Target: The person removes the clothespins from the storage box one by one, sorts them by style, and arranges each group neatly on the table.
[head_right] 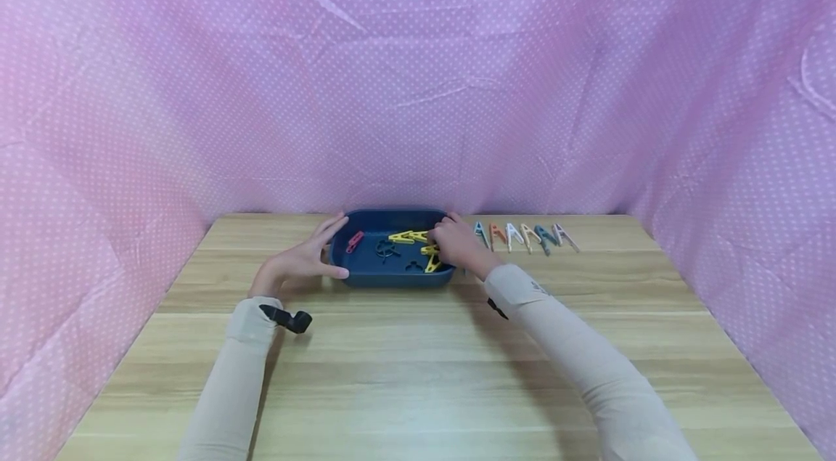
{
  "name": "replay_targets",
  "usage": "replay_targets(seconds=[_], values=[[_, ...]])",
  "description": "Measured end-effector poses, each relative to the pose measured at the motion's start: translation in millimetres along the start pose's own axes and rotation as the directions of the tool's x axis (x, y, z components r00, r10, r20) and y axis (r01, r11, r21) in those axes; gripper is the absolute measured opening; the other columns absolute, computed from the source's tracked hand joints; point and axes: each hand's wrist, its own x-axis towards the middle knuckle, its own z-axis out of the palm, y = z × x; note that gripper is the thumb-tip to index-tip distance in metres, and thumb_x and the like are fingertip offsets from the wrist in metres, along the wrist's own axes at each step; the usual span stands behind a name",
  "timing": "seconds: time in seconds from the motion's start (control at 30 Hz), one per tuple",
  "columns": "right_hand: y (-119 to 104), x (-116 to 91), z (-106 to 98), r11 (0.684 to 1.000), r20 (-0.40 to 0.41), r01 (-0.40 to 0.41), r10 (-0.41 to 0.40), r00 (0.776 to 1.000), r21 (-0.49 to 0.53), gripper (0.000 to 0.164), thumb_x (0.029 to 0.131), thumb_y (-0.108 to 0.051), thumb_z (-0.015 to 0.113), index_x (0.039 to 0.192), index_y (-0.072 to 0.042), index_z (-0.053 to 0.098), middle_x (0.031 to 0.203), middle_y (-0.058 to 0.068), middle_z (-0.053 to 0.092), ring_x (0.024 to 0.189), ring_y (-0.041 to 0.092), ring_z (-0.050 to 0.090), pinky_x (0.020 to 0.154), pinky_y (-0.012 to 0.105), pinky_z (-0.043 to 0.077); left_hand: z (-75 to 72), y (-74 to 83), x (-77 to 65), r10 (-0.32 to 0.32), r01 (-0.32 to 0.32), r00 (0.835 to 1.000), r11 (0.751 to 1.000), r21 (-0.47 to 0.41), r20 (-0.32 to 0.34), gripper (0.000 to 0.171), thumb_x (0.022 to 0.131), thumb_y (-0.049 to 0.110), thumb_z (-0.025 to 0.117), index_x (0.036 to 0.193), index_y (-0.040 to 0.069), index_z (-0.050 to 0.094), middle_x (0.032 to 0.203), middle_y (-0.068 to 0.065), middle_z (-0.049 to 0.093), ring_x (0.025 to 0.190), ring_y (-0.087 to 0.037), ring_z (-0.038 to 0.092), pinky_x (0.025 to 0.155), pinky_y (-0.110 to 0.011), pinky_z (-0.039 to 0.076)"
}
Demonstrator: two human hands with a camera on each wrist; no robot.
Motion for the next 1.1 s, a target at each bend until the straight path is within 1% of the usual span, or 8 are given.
replay_targets(seconds=[0.13,0.3,0.47,0.63,0.73,0.83,0.93,1.1], values=[[0.1,-1.6,0.0,1.0,-0.019,0.013,-0.013,1.0,0.009,0.021,0.082,-0.005,0.081,0.103,-0.007,0.079,0.101,0.009,0.077,0.101,0.03,0.067,0.111,0.049,0.041,0.6,-0.6,0.9,0.01,-0.01,1.0,1.0,0.014,0.001,0.114,0.086,0.033,0.083,0.166,0.017,0.003,0.172,-0.004,-0.012,0.159,-0.038,-0.005,0.123,-0.068,0.011],[0.6,-2.9,-0.2,0.999,-0.051,0.032,-0.03,0.998,0.031,0.021,0.083,-0.005,0.079,0.104,-0.005,0.077,0.101,0.01,0.075,0.102,0.03,0.065,0.107,0.047,0.044,0.8,0.6,0.4,0.009,-0.009,1.0,1.0,-0.004,0.0,0.113,0.086,0.029,0.083,0.166,0.017,0.004,0.172,-0.004,-0.011,0.158,-0.037,-0.005,0.123,-0.068,0.01],[-0.3,-4.9,-1.7,0.998,-0.096,0.026,-0.02,0.995,0.058,0.021,0.085,-0.004,0.076,0.106,-0.006,0.076,0.103,0.01,0.072,0.102,0.03,0.062,0.104,0.05,0.045,0.6,0.8,0.7,0.003,-0.003,1.0,1.0,-0.011,-0.002,0.113,0.086,0.028,0.083,0.166,0.017,0.003,0.172,-0.005,-0.012,0.158,-0.037,-0.005,0.123,-0.068,0.01],[0.2,-6.2,-1.3,0.995,-0.158,0.048,-0.034,0.987,0.088,0.022,0.084,-0.001,0.074,0.106,-0.005,0.076,0.1,0.01,0.07,0.093,0.028,0.061,0.092,0.046,0.05,1.2,0.6,1.0,-0.012,0.012,1.0,1.0,-0.006,-0.001,0.115,0.085,0.031,0.084,0.166,0.02,0.003,0.172,0.0,-0.012,0.159,-0.034,-0.006,0.124,-0.066,0.011],[1.9,-5.5,-0.2,0.993,-0.193,0.068,-0.048,0.98,0.099,0.023,0.084,-0.001,0.075,0.107,-0.004,0.075,0.1,0.01,0.069,0.09,0.027,0.06,0.085,0.043,0.051,1.7,0.8,0.8,-0.006,0.006,1.0,1.0,-0.003,-0.003,0.114,0.085,0.03,0.084,0.166,0.02,0.004,0.172,0.0,-0.012,0.159,-0.033,-0.006,0.124,-0.066,0.011],[4.5,-4.4,1.3,0.992,-0.247,0.097,-0.074,0.966,0.082,0.023,0.083,-0.001,0.075,0.106,-0.003,0.075,0.099,0.011,0.068,0.088,0.025,0.059,0.081,0.041,0.052,1.5,1.1,0.8,0.008,-0.008,1.0,1.0,0.003,-0.006,0.113,0.086,0.028,0.083,0.166,0.018,0.004,0.173,-0.003,-0.012,0.159,-0.035,-0.006,0.123,-0.067,0.011],[6.6,-4.6,2.0,0.989,-0.313,0.129,-0.101,0.944,0.07,0.024,0.081,0.0,0.076,0.105,-0.003,0.074,0.098,0.011,0.067,0.086,0.026,0.058,0.08,0.041,0.051,1.1,0.5,1.0,0.018,-0.018,1.0,1.0,0.01,-0.008,0.113,0.086,0.026,0.083,0.166,0.017,0.004,0.173,-0.004,-0.012,0.159,-0.036,-0.005,0.123,-0.068,0.012],[8.6,-6.4,3.3,0.987,-0.416,0.151,-0.113,0.903,0.06,0.026,0.079,0.0,0.078,0.104,-0.003,0.072,0.098,0.012,0.065,0.09,0.029,0.057,0.085,0.046,0.049,0.8,-0.2,0.4,0.011,-0.01,1.0,1.0,0.016,-0.006,0.114,0.086,0.029,0.084,0.166,0.017,0.003,0.173,-0.004,-0.012,0.159,-0.037,-0.006,0.122,-0.069,0.011]])
